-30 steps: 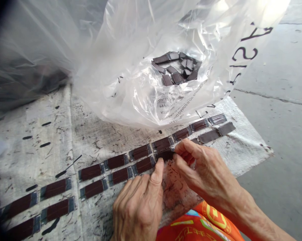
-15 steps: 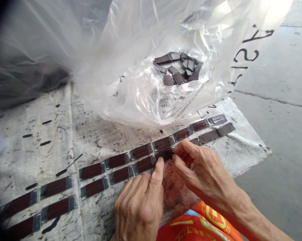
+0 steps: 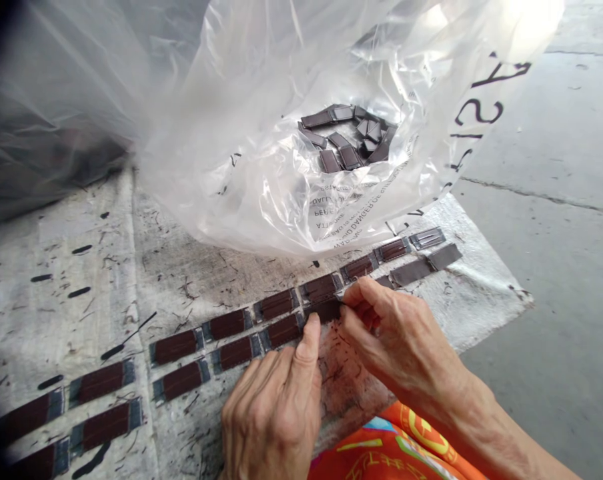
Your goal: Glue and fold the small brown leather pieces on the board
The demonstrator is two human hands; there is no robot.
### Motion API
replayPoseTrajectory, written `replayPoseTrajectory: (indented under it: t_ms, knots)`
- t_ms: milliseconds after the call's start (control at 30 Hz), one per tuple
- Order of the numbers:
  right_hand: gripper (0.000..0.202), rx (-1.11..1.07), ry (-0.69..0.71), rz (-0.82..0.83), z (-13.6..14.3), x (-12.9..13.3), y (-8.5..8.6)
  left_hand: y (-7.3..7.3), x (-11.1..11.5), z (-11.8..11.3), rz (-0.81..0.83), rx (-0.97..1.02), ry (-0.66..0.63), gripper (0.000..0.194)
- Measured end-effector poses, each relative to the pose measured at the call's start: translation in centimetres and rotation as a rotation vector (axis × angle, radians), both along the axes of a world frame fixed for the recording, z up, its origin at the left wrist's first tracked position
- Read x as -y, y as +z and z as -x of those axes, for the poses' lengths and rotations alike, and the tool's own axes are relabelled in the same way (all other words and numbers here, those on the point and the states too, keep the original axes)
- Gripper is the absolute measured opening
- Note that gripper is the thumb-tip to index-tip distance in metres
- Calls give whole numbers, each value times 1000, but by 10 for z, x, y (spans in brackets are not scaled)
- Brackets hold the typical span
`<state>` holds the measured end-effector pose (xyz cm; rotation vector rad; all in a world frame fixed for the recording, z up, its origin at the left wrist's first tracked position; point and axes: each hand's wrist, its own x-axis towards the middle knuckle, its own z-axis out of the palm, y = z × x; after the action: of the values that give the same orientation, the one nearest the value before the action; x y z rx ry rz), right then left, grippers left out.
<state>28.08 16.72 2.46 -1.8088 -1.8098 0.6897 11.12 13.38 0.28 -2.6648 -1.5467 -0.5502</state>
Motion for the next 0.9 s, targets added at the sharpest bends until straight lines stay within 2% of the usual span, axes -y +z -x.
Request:
replayPoseTrajectory:
  t_ms: [200, 367, 433, 533, 667, 900]
  knots:
    - [8, -70, -45, -99, -5, 6, -12, -2, -4, 2, -52, -7, -38, 38]
    - [19, -262, -176, -413, -13, 23, -28, -2, -4, 1, -63, -24, -25, 40]
    - [28, -278, -139, -512, -15, 32, -30, -2, -4, 1, -64, -28, -25, 42]
    - [42, -144, 11, -606, -16, 40, -32, -2, -4, 1, -65, -34, -23, 42]
    - [40, 17, 134, -557, -11, 40, -37, -1, -4, 1, -56, -34, -18, 40]
    - [32, 190, 93, -525, 0, 36, -41, 0, -4, -2, -49, -46, 10, 40]
